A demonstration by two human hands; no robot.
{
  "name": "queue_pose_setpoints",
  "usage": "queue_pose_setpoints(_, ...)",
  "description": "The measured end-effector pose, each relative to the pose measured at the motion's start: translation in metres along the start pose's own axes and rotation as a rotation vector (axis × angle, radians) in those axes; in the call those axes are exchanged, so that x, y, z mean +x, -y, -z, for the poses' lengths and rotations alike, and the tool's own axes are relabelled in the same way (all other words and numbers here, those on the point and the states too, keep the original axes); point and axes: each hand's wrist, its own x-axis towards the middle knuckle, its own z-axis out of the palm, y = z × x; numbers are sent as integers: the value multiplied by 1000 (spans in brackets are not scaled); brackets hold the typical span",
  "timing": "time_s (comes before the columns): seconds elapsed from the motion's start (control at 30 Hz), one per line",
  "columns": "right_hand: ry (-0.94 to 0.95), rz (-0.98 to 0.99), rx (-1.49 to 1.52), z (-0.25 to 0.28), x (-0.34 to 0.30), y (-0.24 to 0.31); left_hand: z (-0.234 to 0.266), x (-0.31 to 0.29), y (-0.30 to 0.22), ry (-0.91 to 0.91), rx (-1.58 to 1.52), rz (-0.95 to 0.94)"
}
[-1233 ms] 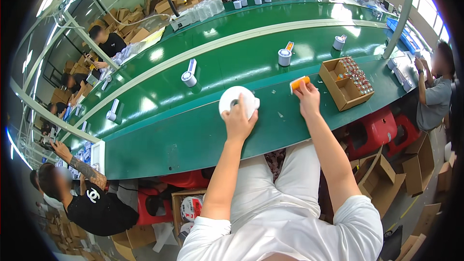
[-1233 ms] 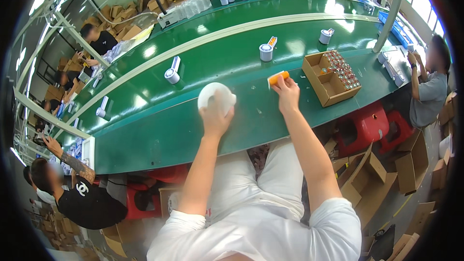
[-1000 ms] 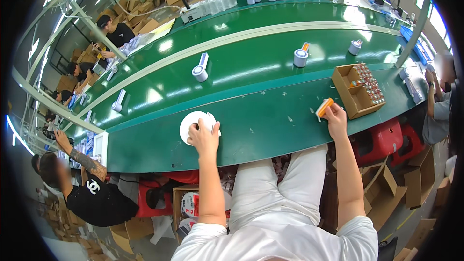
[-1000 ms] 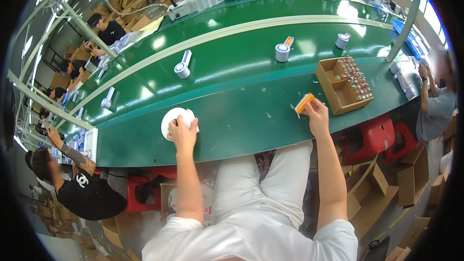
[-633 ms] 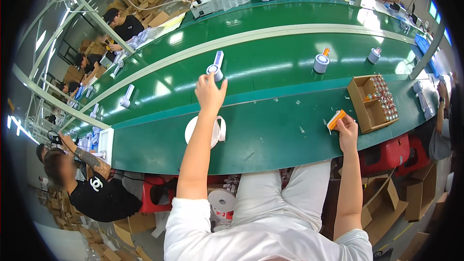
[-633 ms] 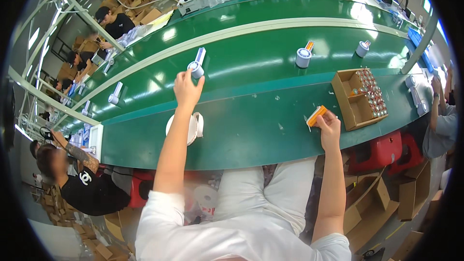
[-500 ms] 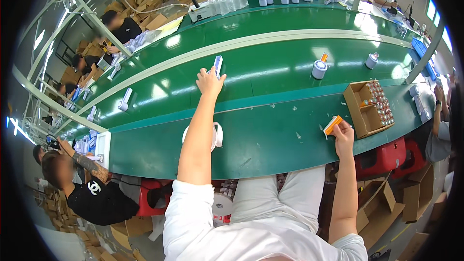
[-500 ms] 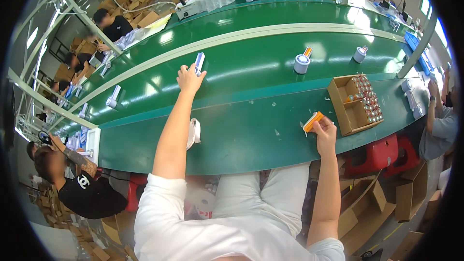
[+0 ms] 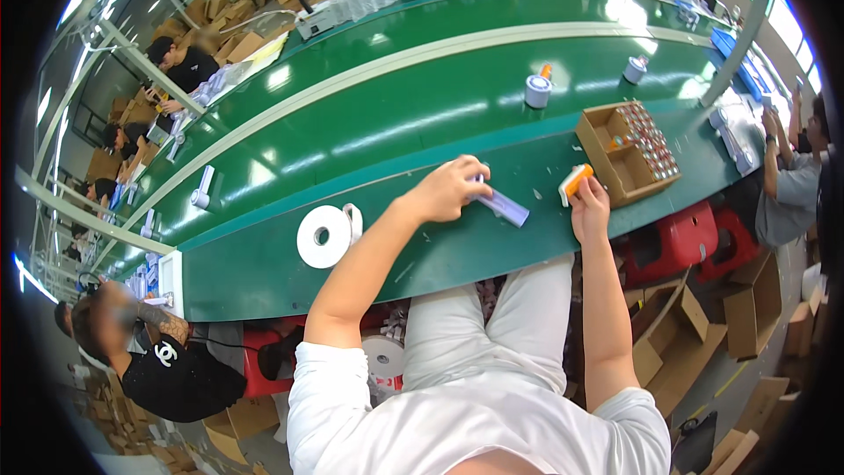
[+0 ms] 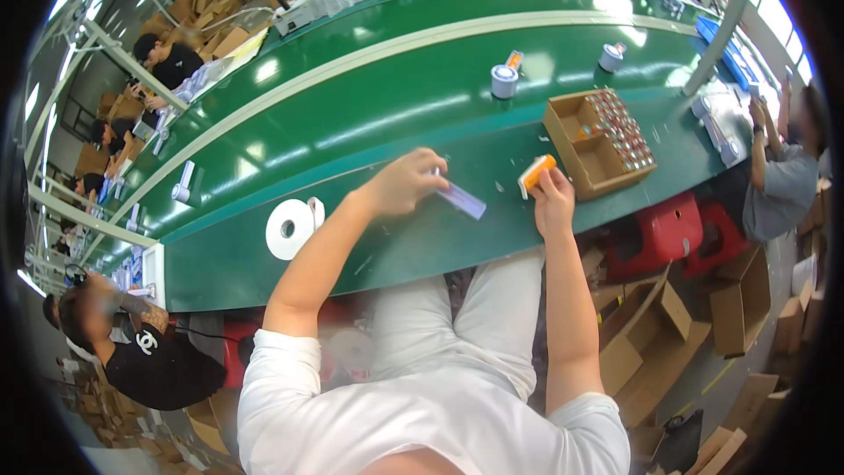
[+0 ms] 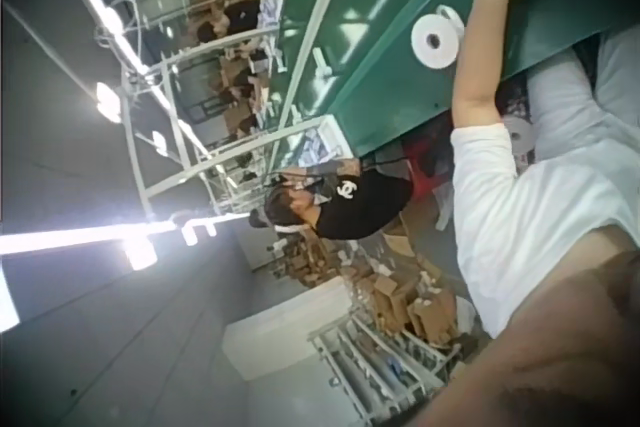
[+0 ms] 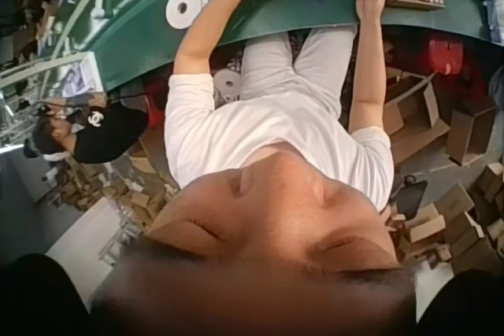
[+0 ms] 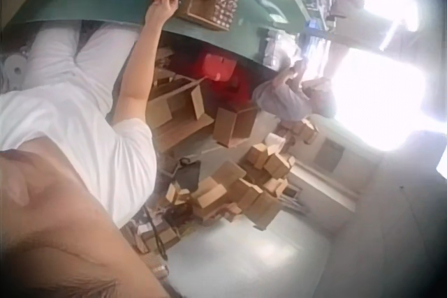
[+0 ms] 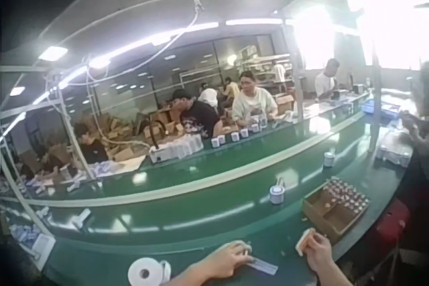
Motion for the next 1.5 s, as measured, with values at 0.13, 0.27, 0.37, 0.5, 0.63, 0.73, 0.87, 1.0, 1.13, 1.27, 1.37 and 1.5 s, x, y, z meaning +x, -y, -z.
queue_pose_setpoints(0.13,44,-9,28,-5,-4,-1,-23,-3,-32,-1,284,73)
queue_pose_setpoints(0.27,80,-8,-43,-9,-7,2,-20,-2,-38,-60,19,188)
queue_pose_setpoints(0.37,98,0,-102,-12,-10,1,-29,-7,-23,-284,-267,210)
queue_pose_setpoints(0.5,112,7,-154,-27,-16,3,-60,-3,-21,-654,-570,400)
queue_pose_setpoints(0.63,135,-23,-316,-27,-21,7,-72,-5,-15,-755,-718,458)
queue_pose_setpoints(0.73,221,1,-435,-55,-39,14,-75,-10,-13,-790,-618,420)
queue_pose_setpoints(0.87,331,24,-827,-105,-61,18,-69,-7,-18,-795,-491,408)
queue_pose_setpoints(1.0,541,216,-1355,-121,-66,12,-69,-9,-17,-812,-438,403)
queue_pose_setpoints(1.13,719,422,-1590,-127,-67,10,-66,-9,-15,-781,-412,384)
queue_pose_setpoints(1.27,767,382,-1776,-140,-67,10,-69,-11,-13,-780,-373,361)
queue_pose_setpoints(1.37,905,422,-1895,-143,-57,13,-68,-9,-17,-771,-362,348)
queue_pose_setpoints(1.5,1113,109,-2019,-151,-43,13,-69,-9,-17,-752,-367,331)
